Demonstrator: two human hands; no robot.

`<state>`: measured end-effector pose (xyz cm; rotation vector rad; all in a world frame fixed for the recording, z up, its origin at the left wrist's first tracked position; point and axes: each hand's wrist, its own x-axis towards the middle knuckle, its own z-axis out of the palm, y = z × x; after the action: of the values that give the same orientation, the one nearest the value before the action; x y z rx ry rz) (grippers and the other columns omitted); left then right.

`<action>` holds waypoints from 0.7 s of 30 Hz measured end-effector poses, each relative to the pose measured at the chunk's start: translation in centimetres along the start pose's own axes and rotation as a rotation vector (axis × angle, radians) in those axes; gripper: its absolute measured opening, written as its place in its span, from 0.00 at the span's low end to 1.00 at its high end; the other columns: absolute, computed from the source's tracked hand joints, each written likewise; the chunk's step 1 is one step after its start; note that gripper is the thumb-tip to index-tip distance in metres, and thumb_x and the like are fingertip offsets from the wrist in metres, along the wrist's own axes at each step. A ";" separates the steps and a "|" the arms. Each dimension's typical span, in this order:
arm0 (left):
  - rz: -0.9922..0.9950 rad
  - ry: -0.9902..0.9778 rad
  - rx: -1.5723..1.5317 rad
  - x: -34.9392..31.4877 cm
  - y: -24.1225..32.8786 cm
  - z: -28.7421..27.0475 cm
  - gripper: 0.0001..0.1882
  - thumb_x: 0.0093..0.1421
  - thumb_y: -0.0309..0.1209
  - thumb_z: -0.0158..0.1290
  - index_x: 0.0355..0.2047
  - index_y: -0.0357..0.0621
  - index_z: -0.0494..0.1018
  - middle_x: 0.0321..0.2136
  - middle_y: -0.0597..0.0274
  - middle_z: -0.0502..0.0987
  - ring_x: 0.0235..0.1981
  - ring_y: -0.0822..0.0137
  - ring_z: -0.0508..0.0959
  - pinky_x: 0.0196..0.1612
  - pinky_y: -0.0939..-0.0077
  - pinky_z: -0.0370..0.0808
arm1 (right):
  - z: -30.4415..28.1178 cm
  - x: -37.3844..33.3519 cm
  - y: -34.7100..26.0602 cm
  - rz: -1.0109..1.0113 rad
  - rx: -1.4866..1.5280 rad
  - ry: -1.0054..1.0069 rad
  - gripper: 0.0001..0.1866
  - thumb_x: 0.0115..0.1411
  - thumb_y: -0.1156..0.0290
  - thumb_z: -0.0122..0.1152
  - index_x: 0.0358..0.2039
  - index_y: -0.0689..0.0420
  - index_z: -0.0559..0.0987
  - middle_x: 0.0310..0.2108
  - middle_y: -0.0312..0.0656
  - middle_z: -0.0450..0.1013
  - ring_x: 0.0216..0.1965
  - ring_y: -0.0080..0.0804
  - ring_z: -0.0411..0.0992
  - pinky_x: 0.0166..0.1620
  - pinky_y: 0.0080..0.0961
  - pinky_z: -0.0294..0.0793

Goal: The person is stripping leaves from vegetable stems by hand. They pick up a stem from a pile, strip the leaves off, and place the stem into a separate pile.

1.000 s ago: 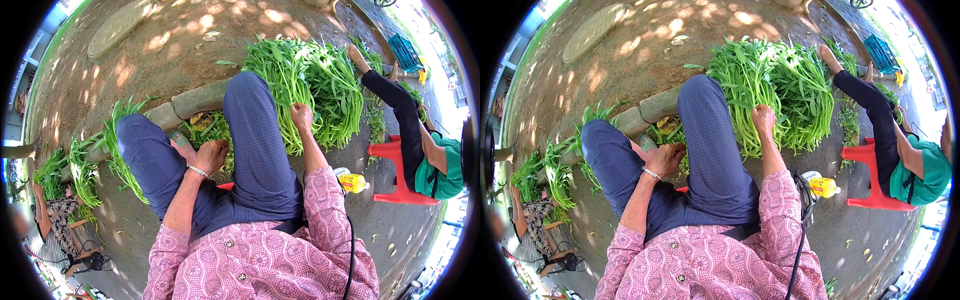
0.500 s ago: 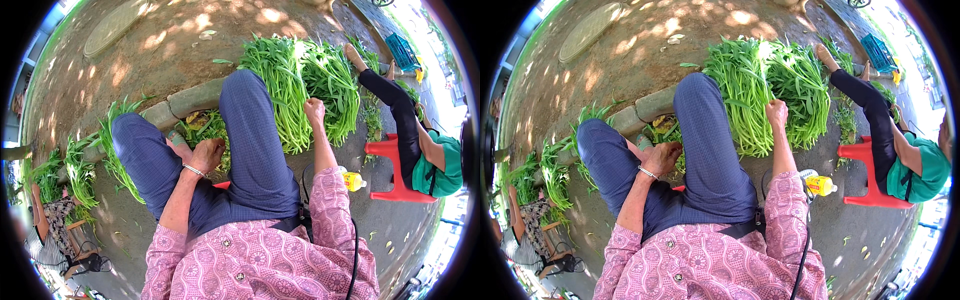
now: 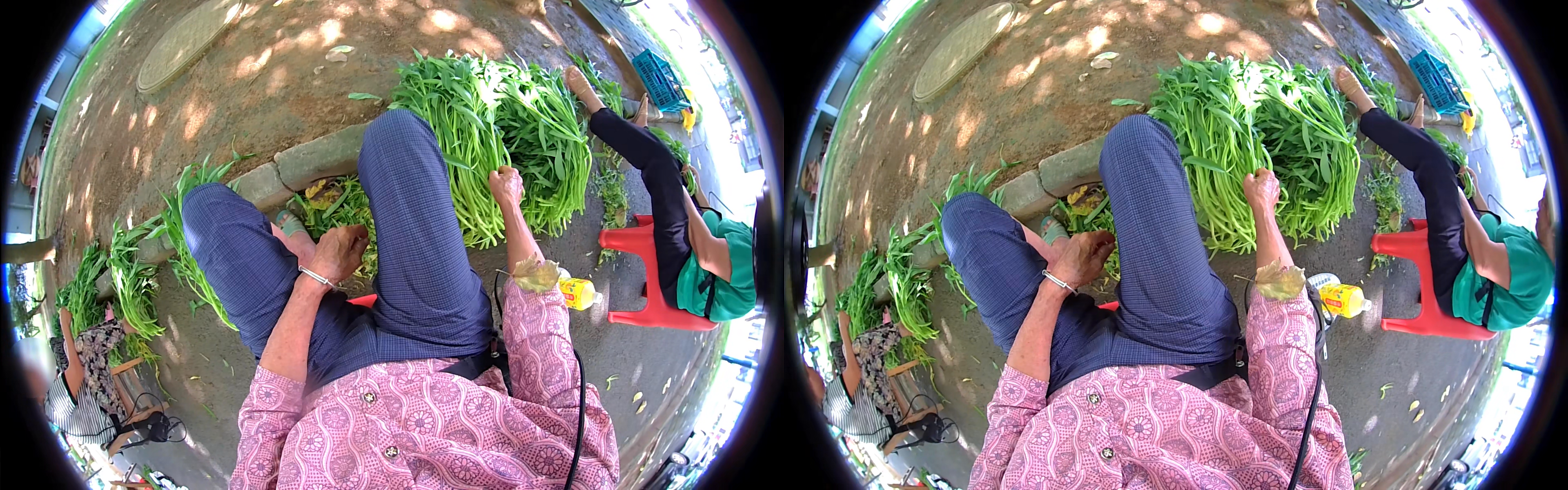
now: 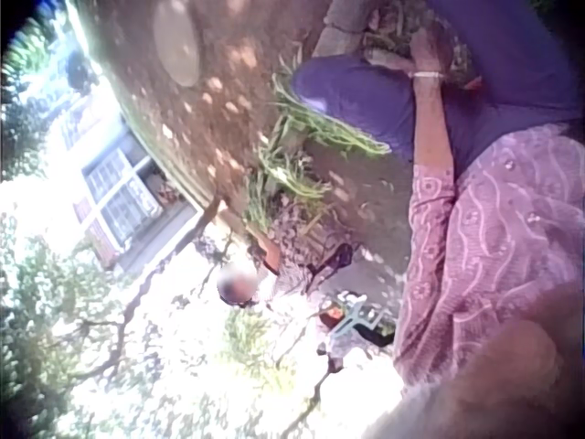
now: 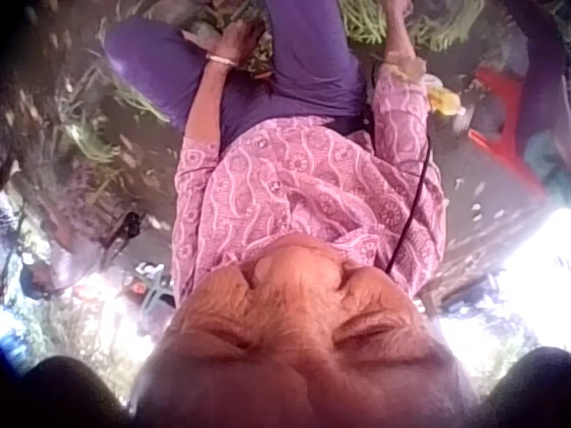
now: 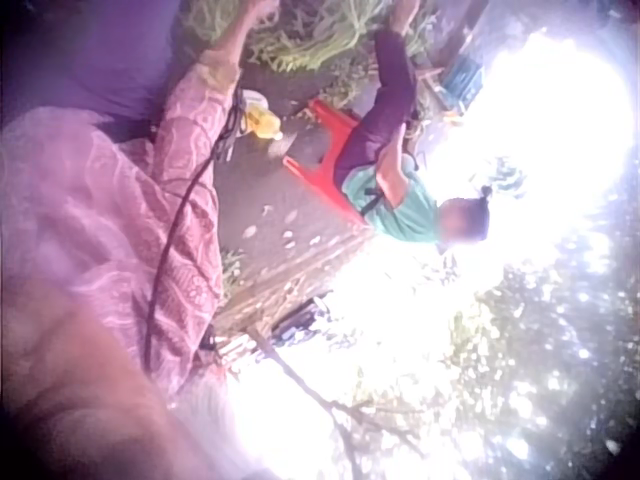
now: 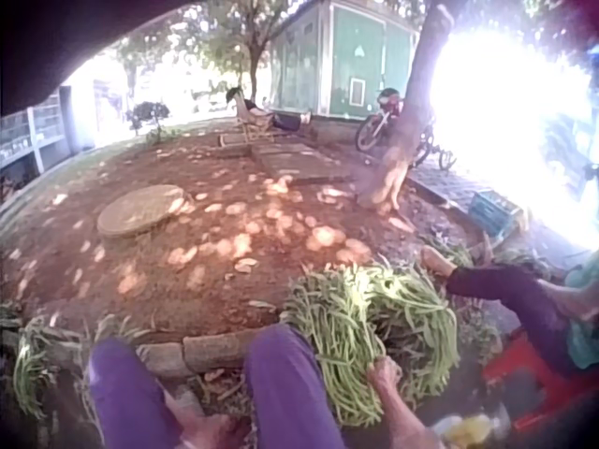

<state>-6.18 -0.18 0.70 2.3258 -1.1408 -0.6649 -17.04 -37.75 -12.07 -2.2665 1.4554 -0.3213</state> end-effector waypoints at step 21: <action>-0.003 0.015 0.029 -0.1 0.0 0.4 0.10 0.60 0.35 0.50 0.37 0.46 0.77 0.26 0.59 0.81 0.28 0.59 0.81 0.30 0.67 0.75 | 1.3 1.5 -0.8 -0.051 0.282 0.139 0.16 0.48 0.61 0.53 0.27 0.62 0.80 0.23 0.53 0.76 0.28 0.49 0.75 0.36 0.39 0.73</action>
<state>-6.43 -0.17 0.42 2.3535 -1.1479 -0.6345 -15.24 -38.53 -12.92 -2.0897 1.3242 -0.6680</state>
